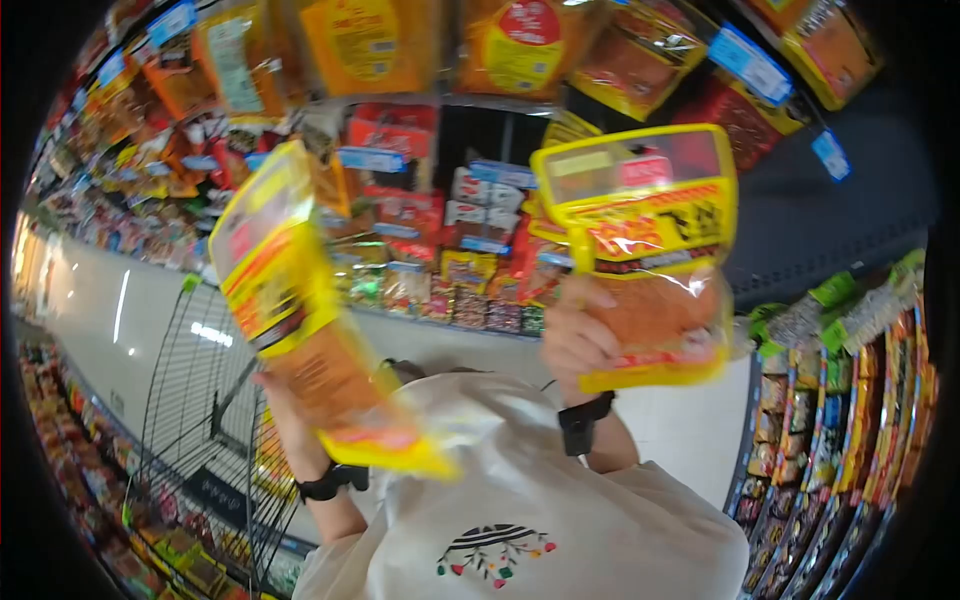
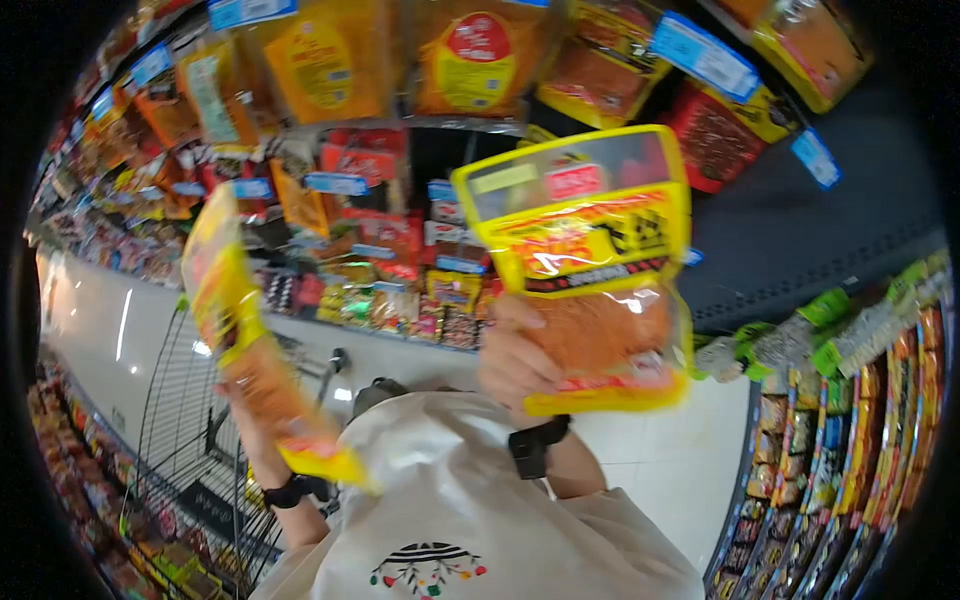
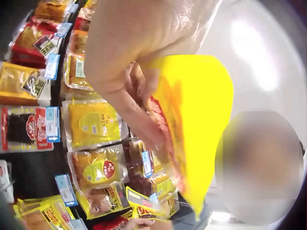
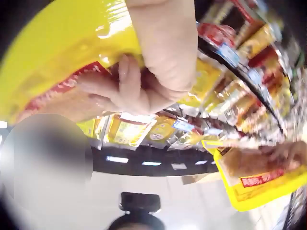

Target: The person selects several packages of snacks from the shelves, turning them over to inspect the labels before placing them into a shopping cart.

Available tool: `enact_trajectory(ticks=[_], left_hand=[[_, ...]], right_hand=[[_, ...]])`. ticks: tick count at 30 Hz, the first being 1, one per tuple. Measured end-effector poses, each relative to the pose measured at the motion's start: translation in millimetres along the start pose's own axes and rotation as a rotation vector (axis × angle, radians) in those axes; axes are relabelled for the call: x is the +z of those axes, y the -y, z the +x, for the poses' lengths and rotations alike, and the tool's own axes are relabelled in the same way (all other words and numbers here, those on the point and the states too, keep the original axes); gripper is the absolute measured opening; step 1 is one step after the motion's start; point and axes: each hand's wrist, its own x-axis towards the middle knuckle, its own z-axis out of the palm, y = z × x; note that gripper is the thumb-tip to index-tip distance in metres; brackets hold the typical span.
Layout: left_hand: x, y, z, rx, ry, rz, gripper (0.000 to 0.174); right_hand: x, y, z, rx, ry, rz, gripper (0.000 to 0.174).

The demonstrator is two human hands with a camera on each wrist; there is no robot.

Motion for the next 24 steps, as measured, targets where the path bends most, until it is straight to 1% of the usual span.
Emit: enact_trajectory(ticks=[1, 2, 3, 4, 5, 7, 12, 14, 16, 17, 18, 19, 20, 22, 24], left_hand=[[-26, 21, 14, -0.06, 0.035, -0.106, 0.037], [-3, 9, 13, -0.118, 0.481, -0.445, 0.033], [20, -7, 14, -0.168, 0.917, -0.779, 0.029], [25, 0, 20, -0.121, 1.006, -0.849, 0.019], [32, 2, 21, -0.118, 1.002, -0.844, 0.019], [47, 4, 16, -0.223, 1.134, -1.009, 0.018], [48, 7, 17, -0.304, 1.12, -1.104, 0.021], [50, 7, 17, -0.311, 1.21, -1.131, 0.019], [51, 20, 24, -0.288, 1.352, -1.229, 0.016], [49, 24, 26, -0.304, 1.374, -1.236, 0.016], [52, 21, 19, -0.298, 1.29, -1.286, 0.025], [49, 15, 17, -0.311, 1.229, -1.207, 0.024], [54, 10, 20, -0.305, 1.298, -1.189, 0.025], [49, 4, 16, -0.343, 1.213, -1.126, 0.024], [44, 6, 15, -0.332, 1.191, -1.109, 0.024]], right_hand=[[5, -11, 0, -0.088, -0.058, 0.148, 0.01], [4, -11, 1, -0.099, -0.057, 0.121, 0.01], [0, -12, 2, -0.048, -0.059, 0.067, 0.014], [-3, -13, 3, 0.008, -0.061, 0.026, 0.02], [-5, -14, 2, 0.008, -0.061, 0.033, 0.02], [-8, -18, 0, 0.071, -0.063, 0.04, 0.02], [-7, -22, 2, 0.085, -0.05, 0.036, 0.019], [-12, -20, 1, 0.095, -0.036, 0.038, 0.018], [-25, -17, -6, 0.122, 0.112, 0.039, 0.013], [-20, -22, -9, 0.048, 0.01, -0.012, 0.01], [-12, -26, -8, -0.013, -0.093, -0.056, 0.008], [-15, -28, -4, -0.007, -0.033, -0.097, 0.009], [-14, -27, -5, 0.001, -0.054, -0.048, 0.009], [-13, -27, -5, 0.017, -0.067, 0.003, 0.007], [-12, -30, -3, 0.026, -0.05, 0.038, 0.007]])
